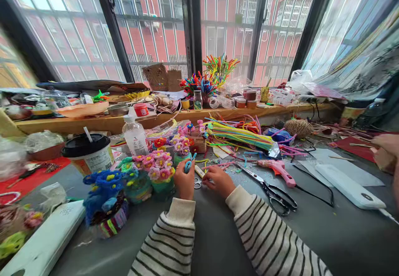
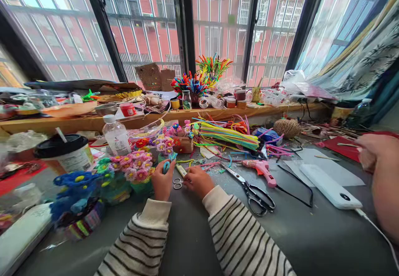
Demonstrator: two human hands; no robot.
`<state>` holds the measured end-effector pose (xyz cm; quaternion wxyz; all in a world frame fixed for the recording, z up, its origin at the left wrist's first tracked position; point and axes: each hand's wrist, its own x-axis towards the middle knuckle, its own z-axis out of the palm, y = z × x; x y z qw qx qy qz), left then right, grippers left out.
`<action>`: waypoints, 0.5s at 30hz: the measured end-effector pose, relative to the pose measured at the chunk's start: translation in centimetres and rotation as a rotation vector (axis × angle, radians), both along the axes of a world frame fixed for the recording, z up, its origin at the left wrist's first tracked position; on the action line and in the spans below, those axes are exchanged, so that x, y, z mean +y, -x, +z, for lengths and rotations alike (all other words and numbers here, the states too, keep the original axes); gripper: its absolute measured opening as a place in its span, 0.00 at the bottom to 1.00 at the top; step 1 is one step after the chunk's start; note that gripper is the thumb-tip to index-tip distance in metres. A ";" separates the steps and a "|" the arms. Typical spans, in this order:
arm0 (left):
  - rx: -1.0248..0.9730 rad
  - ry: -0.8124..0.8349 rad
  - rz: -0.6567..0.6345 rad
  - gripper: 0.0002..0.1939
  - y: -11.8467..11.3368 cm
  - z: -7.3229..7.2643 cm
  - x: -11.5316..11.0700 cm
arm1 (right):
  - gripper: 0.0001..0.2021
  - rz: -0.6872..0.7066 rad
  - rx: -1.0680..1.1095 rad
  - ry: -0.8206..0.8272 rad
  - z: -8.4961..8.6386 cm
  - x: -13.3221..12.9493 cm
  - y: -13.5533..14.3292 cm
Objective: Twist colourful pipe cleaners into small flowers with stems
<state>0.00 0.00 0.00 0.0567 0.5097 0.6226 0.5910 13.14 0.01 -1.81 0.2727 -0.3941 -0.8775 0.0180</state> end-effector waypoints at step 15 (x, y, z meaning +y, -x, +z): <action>0.010 -0.042 -0.065 0.13 -0.6 0.2 -0.4 | 0.09 -0.148 -0.014 0.025 0.9 -3.6 3.2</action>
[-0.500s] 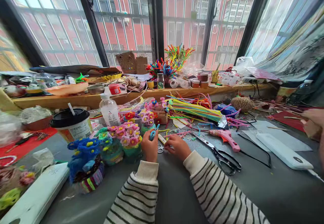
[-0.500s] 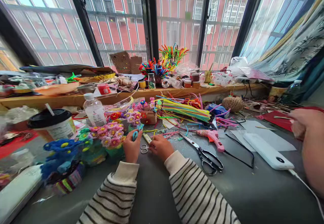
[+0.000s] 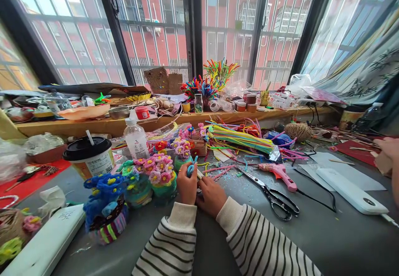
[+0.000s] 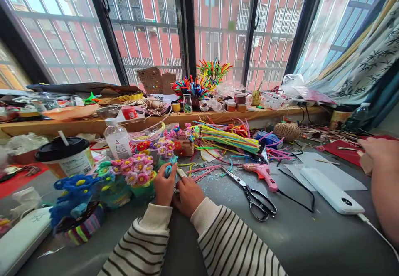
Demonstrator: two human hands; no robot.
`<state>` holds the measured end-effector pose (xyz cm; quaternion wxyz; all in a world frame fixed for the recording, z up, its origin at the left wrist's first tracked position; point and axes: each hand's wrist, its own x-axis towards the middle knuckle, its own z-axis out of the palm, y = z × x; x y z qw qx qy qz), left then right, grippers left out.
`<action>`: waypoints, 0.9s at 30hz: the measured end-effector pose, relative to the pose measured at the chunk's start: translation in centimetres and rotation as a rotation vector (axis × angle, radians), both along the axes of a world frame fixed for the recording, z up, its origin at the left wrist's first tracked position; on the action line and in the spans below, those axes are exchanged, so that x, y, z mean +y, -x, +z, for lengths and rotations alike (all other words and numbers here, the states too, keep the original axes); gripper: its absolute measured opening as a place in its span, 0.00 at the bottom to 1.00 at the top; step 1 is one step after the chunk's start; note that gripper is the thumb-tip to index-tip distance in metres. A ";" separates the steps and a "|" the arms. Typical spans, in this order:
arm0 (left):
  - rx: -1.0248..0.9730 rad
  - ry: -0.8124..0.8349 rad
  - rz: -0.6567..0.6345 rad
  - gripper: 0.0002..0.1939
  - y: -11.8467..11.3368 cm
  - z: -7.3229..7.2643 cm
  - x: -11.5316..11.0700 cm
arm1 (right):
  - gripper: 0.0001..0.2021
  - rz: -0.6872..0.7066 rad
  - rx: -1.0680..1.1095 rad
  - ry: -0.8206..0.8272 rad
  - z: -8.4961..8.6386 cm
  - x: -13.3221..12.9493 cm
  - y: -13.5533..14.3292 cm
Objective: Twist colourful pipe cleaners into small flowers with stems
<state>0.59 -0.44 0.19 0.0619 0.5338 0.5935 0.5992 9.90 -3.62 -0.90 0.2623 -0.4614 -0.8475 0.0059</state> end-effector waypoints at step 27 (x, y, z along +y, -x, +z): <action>-0.122 0.187 -0.227 0.15 -0.6 0.4 -0.2 | 0.08 -0.378 -0.170 0.244 1.2 -5.4 -5.6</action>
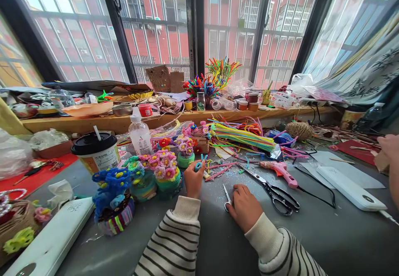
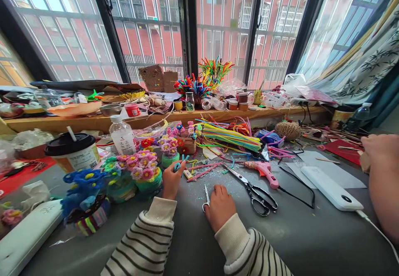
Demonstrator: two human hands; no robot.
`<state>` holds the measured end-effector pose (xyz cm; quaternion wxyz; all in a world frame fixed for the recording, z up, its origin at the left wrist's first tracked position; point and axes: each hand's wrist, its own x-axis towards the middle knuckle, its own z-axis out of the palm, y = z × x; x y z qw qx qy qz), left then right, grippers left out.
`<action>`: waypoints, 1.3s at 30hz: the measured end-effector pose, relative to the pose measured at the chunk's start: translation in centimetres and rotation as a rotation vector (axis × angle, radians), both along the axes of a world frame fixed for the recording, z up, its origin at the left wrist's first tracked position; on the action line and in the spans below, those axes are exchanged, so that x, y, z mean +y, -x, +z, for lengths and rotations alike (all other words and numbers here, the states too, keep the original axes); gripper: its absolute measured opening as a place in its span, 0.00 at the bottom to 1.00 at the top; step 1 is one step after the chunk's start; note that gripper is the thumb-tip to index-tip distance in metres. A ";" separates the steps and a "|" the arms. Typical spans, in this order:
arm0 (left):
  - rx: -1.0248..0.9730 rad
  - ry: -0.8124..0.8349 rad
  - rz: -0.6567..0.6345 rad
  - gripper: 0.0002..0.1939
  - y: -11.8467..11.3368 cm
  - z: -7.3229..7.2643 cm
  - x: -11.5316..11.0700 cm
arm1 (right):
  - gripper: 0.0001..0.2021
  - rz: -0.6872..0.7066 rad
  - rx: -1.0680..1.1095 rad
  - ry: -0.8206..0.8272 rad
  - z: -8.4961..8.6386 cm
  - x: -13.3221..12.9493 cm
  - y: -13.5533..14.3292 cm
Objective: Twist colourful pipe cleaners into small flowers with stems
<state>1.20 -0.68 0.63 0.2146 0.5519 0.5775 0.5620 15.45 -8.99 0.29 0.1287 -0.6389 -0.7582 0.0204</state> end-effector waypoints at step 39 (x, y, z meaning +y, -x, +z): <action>-0.058 -0.144 -0.158 0.11 -0.3 0.6 -1.1 | 0.14 0.197 1.247 0.034 -1.3 8.4 -0.6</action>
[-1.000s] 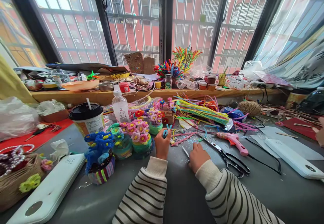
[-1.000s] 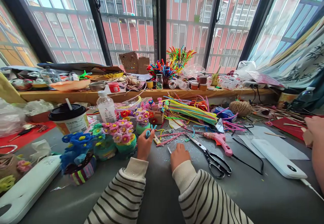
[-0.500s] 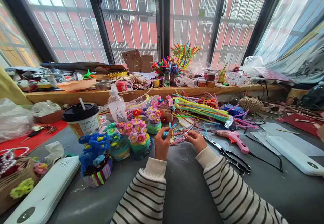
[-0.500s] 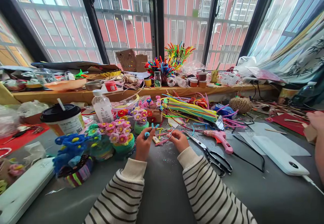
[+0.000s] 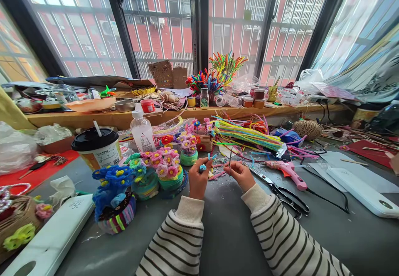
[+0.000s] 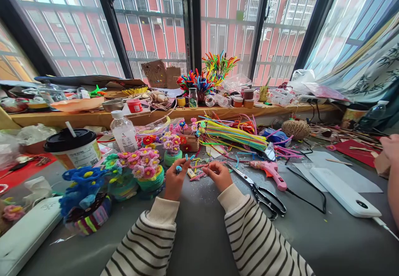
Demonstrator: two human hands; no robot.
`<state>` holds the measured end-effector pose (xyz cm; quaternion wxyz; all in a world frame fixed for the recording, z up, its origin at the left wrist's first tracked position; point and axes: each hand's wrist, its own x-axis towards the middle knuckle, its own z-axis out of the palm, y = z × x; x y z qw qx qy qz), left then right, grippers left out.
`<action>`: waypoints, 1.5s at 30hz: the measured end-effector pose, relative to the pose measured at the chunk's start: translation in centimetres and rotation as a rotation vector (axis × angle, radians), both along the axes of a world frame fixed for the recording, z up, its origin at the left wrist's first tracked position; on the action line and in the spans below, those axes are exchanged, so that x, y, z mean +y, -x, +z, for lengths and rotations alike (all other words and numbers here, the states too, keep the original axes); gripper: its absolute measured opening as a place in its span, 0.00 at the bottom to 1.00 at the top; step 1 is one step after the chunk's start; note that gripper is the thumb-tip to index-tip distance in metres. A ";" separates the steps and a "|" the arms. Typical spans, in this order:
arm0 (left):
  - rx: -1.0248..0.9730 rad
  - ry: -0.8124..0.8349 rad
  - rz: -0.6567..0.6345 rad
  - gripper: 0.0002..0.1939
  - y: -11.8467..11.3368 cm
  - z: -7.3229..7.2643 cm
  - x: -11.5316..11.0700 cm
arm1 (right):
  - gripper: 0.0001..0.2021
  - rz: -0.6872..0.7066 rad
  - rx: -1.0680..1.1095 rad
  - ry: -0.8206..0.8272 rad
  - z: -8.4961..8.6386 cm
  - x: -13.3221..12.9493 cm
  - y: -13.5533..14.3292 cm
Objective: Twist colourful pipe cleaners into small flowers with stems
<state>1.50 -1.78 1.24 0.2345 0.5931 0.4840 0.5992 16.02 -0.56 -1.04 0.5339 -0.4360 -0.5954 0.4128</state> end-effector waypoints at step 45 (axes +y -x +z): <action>0.134 -0.122 -0.063 0.08 0.2 -0.7 0.7 | 0.15 0.077 -0.453 -0.403 0.7 -1.4 0.4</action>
